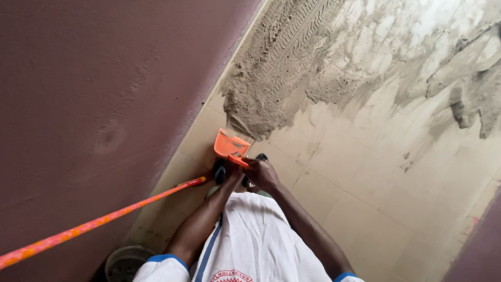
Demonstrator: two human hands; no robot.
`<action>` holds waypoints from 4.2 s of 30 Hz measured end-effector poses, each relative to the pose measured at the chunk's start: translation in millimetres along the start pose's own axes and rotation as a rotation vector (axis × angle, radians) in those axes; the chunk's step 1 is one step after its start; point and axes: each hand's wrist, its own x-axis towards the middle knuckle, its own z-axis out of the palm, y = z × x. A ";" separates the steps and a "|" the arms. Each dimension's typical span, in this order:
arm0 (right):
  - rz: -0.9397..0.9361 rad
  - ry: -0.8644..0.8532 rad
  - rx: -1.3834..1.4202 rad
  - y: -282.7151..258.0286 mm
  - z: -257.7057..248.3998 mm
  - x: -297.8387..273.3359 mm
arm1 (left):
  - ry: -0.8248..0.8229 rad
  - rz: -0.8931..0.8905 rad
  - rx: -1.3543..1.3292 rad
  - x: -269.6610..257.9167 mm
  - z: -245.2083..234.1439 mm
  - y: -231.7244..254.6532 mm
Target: The person uses a dustpan to scrape and collect dirt from a tiled floor, carries the dustpan outside, and empties the dirt onto the ground.
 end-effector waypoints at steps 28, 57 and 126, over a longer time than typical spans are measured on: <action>0.177 -0.026 -0.015 27.9 37.3 28.8 | -0.239 -0.095 -0.242 40.3 -14.1 -21.4; 0.202 0.114 -0.081 91.2 -38.7 155.4 | -0.216 -0.110 -0.453 215.8 43.9 32.3; 0.715 0.106 0.537 113.5 91.3 146.5 | -0.913 -0.710 -0.009 229.4 -16.4 -7.6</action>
